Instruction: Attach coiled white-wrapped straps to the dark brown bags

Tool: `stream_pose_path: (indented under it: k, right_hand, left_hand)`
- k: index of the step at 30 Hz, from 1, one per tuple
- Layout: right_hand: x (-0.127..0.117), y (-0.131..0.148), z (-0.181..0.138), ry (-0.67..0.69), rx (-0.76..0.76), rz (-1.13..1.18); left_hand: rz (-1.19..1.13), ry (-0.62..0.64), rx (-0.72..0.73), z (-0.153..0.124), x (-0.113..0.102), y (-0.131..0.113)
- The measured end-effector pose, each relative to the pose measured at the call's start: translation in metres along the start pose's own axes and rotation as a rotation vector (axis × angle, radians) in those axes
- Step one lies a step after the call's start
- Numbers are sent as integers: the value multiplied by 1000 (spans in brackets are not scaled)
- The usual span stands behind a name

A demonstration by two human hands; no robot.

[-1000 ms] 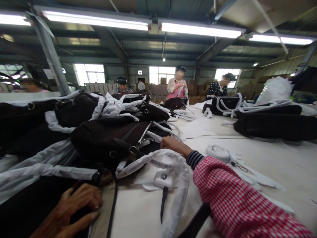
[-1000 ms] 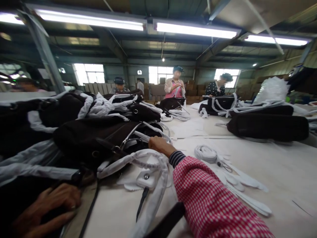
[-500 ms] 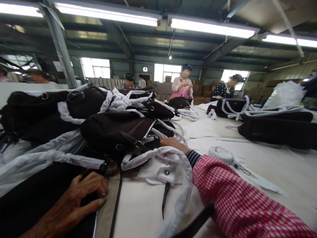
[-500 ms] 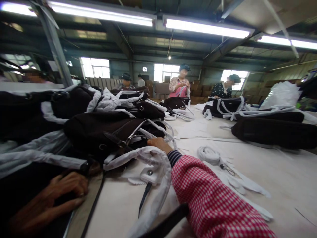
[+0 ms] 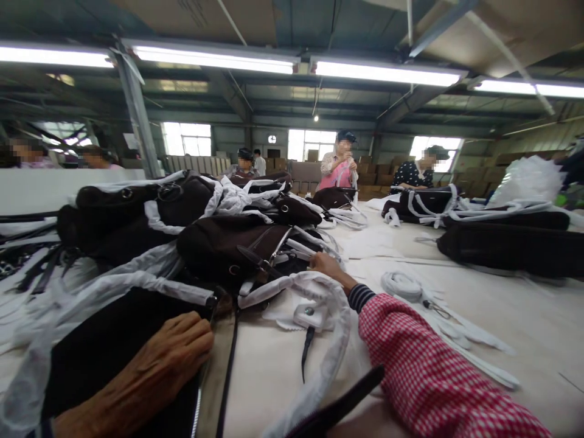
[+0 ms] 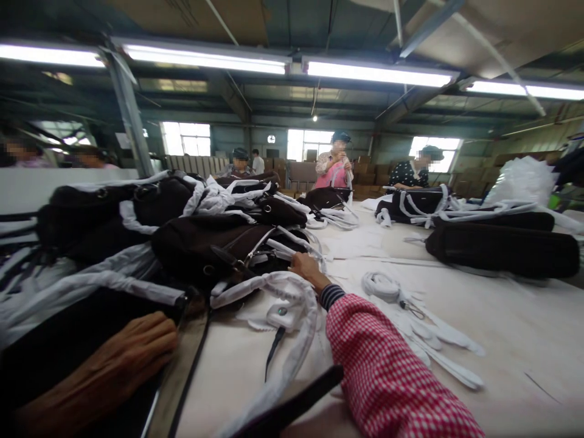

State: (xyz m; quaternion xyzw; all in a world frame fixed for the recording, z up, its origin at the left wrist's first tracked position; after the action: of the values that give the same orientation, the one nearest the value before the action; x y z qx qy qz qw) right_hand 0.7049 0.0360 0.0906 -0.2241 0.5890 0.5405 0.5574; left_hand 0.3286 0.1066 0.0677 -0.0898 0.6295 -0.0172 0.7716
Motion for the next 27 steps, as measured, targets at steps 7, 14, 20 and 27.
stream_pose_path:
  k: [7, 14, 20, 27]
  right_hand:
    - [-24, -12, -22, -87, 104, 352]
    - [-80, 78, -71, -264, -238, 963]
    - [24, 186, -101, 473, -173, 1276]
    - [129, 184, -79, 527, -18, 1125]
  left_hand:
    - [-182, -99, -147, -12, 22, 20]
    - [-137, -178, -72, -13, 4, -1]
    - [-35, -205, 1, -13, -9, -12]
    - [75, -122, 159, -19, -12, -31]
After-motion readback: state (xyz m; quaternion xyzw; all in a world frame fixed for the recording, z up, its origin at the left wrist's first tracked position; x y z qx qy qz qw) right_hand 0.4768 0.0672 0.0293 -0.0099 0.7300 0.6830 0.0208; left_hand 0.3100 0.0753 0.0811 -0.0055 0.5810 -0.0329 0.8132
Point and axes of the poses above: each hand's wrist, its own z-axis towards the middle knuckle, its own x-axis out of the palm, y = z × x, the point moved 4 cm from there along z, towards the middle knuckle, and after that the axes turned 7 degrees about y, right-handed, at the moved point
